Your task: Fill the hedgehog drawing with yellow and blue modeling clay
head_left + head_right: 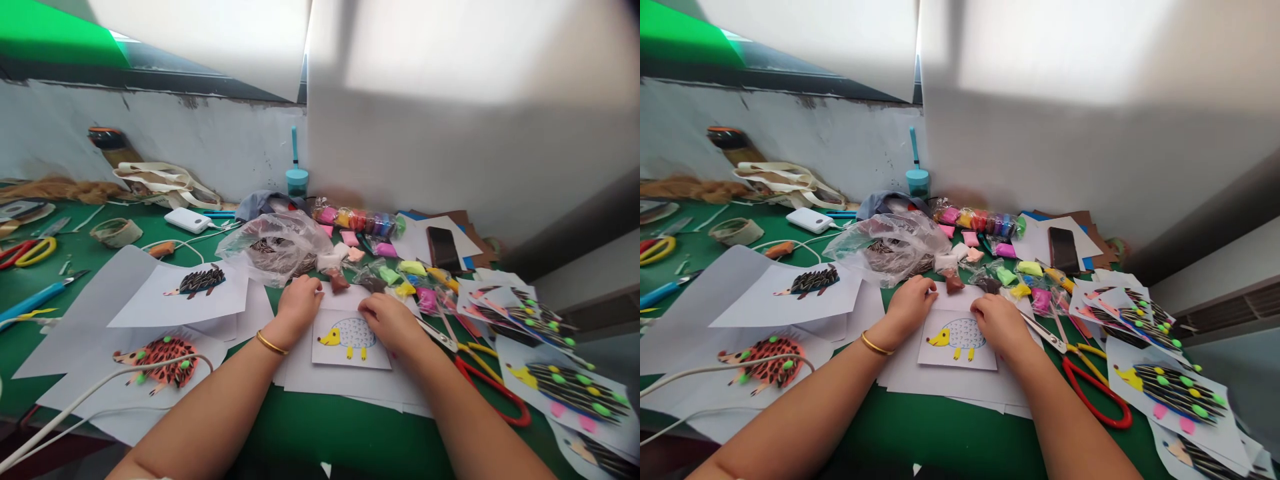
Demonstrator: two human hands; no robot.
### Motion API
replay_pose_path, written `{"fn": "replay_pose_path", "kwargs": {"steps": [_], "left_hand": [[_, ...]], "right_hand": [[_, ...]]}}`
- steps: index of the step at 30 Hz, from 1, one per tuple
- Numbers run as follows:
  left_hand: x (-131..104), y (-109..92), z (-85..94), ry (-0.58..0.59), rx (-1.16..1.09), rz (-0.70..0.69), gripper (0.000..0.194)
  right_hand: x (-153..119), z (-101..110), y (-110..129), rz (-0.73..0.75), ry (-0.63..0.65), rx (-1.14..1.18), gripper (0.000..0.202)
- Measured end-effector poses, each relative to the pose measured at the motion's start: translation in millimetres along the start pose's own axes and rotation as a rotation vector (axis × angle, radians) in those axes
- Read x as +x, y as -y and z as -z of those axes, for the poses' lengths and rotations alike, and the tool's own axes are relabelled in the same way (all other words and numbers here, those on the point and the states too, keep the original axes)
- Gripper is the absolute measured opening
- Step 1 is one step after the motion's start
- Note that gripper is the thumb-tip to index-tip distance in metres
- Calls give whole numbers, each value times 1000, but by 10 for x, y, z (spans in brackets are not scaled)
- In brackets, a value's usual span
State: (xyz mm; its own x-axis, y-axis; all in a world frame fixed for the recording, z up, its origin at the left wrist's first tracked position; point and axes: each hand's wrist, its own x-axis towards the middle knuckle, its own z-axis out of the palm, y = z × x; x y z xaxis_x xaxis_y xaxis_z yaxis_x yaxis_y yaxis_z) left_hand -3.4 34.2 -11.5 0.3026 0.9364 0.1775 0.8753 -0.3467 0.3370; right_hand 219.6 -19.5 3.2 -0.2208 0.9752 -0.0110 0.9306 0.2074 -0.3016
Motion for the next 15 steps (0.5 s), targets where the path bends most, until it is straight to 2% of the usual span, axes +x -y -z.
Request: {"fn": "replay_pose_path", "kwargs": {"steps": [4,8,11,15], "left_hand": [[39,8,13,-67,-115,39,20],[56,5,8,-153,-427,6,23],[49,-3,-4,-201,-608,-1,37],[19,-44,25,-132,-897,99,42]], "right_hand": [[3,-17,2,-23,-36,11,21],[16,-49,-5,-53,-59,35,23],[18,-73,-13,-40,-70,66,24],[1,-70,-49,-19,-84,95,29]]}}
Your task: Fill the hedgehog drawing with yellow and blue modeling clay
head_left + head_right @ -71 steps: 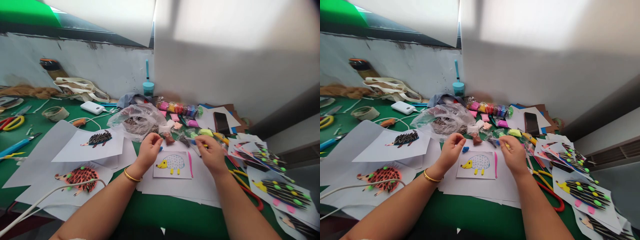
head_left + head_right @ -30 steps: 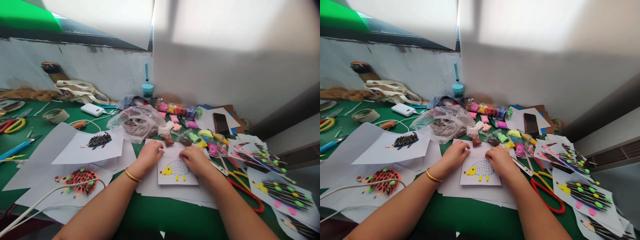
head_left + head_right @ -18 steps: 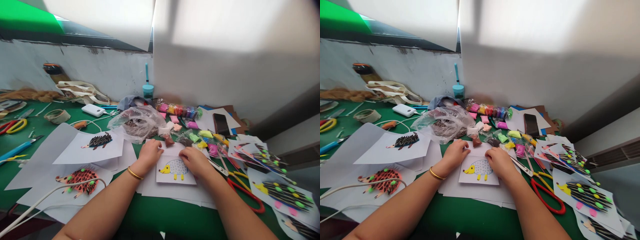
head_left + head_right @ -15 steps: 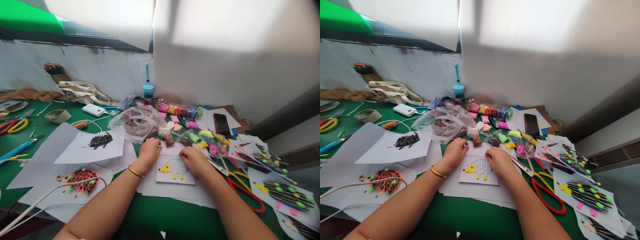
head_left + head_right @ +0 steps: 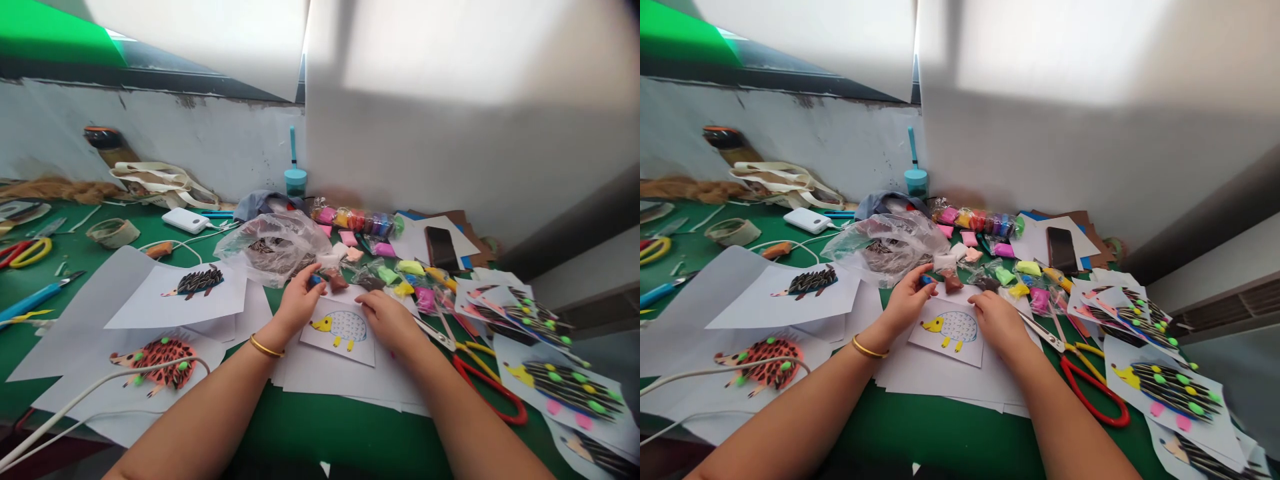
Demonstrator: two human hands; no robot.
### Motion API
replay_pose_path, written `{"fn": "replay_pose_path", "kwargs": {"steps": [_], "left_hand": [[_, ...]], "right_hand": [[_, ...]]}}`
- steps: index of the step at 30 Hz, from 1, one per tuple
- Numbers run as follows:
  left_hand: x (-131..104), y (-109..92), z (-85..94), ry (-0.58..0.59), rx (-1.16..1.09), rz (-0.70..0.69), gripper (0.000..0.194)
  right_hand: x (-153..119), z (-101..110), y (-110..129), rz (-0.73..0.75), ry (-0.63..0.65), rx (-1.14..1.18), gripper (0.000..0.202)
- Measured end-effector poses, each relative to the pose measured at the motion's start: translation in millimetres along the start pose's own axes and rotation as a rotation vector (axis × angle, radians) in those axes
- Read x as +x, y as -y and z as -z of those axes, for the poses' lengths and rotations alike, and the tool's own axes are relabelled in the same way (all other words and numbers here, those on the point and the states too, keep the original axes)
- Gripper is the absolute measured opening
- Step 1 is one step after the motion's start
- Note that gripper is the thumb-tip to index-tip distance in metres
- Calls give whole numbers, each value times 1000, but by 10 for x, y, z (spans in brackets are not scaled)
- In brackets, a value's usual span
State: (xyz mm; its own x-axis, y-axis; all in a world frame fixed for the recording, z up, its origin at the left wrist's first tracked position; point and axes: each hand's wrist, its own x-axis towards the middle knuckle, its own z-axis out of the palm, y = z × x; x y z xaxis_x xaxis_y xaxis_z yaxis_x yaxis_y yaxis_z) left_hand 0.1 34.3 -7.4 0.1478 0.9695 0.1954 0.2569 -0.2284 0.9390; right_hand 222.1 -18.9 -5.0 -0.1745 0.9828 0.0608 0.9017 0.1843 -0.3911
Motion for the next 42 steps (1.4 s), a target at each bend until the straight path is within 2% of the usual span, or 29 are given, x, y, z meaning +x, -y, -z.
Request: {"fn": "replay_pose_path", "kwargs": {"steps": [5,10,15,19,23,27,33,36,39,42], "left_hand": [[-67,-135,-16,106,-390,188,27],[-162,-246,-57,227,-758,373,27],[-215,-330,-59,277,-968,505,22],[-247,-357,-83,269,-996,538,24],[-306,-357,-162,297,-945,570,27],[-347,-370,-212,355,-939,555,28],[-347,-380,-197,361,-893,580,30],[-334,-368,-181,358,-867,584,34],[-302,-337,-159,314,-843,577,41],[-252,-294,-128,217,-807,556,44]], "right_hand": [[-17,44,-43,33,-56,-4,27],[-34,29,20,137,-224,46,28],[-68,16,142,214,-350,133,30],[-118,39,274,227,-430,226,26],[-154,38,381,250,-436,274,21],[-148,18,393,274,-425,286,17],[-144,19,368,296,-407,324,18],[-125,70,293,270,-414,298,20],[-75,158,99,112,-419,170,24],[-19,228,-148,-32,-300,16,23]]}}
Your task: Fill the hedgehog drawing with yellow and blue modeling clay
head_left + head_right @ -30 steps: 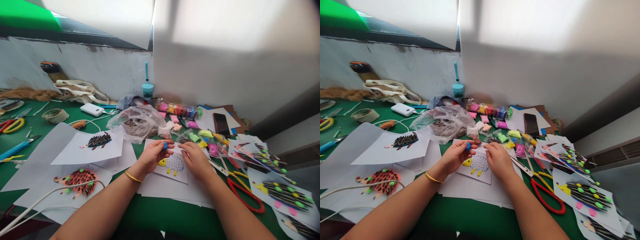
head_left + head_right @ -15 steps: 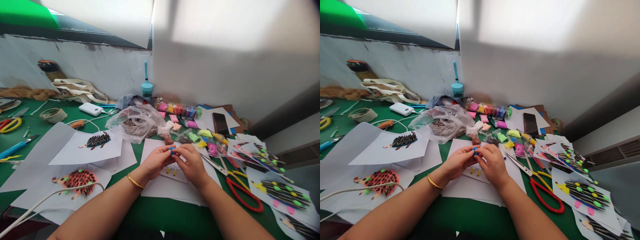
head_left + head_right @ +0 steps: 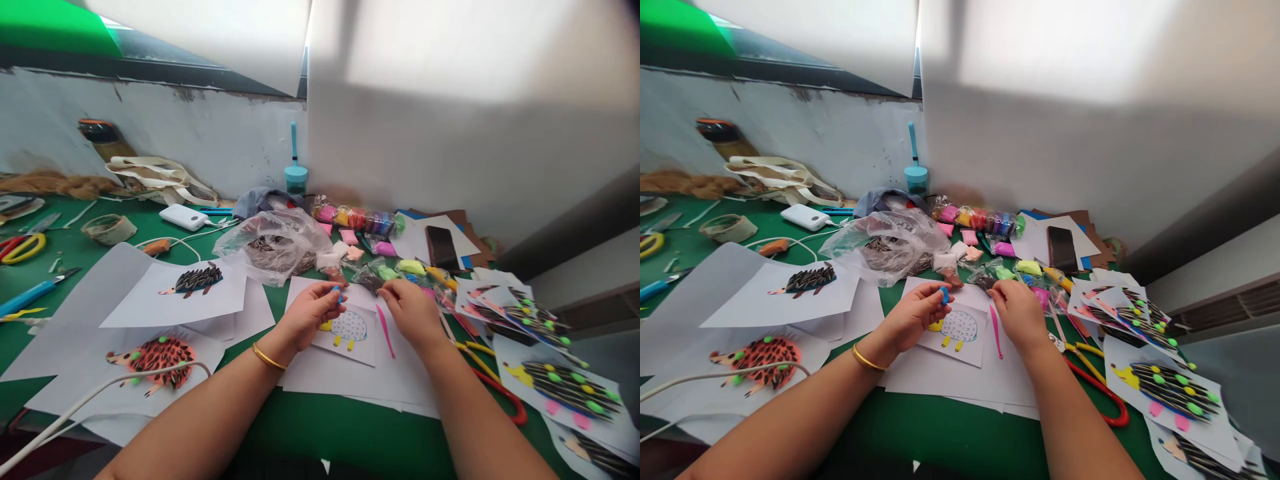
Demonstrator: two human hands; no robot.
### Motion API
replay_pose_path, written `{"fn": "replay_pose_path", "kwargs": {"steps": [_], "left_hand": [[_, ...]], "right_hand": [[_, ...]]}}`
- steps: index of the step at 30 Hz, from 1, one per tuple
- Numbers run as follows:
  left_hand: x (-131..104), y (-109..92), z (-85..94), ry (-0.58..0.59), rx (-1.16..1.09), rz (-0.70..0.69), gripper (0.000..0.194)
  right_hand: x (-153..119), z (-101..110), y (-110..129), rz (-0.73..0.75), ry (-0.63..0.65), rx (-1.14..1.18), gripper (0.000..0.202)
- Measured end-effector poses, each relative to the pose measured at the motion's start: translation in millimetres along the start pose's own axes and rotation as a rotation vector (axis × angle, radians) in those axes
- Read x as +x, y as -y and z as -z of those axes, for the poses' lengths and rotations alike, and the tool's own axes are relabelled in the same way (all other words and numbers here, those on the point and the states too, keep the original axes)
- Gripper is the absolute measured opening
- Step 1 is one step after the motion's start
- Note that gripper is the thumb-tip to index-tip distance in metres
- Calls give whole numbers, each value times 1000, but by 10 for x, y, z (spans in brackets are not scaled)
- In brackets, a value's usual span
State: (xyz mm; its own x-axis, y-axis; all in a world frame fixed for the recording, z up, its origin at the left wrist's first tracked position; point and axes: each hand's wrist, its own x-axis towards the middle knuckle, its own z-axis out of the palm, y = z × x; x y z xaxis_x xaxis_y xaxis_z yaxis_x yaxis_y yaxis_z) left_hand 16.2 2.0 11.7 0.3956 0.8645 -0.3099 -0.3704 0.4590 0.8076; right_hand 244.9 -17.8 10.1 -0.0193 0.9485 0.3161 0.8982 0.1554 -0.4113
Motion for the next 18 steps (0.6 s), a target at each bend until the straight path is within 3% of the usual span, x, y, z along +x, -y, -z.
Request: {"fn": "replay_pose_path", "kwargs": {"steps": [4,8,14,18], "left_hand": [[55,-47,68,-104,-12,-89,43],[100,-92,131,-174,25,-163,46],[173,-94,191,-207,132,-247,44],[191,-62,205,-209,314,-243,41]], "right_hand": [[38,19,-193,0,99,-133,31],[16,53,-158,-39,119,-194,26],[-54,115,4,-35,431,-192,10],[-65,131,1,-21,409,-332,10]]}}
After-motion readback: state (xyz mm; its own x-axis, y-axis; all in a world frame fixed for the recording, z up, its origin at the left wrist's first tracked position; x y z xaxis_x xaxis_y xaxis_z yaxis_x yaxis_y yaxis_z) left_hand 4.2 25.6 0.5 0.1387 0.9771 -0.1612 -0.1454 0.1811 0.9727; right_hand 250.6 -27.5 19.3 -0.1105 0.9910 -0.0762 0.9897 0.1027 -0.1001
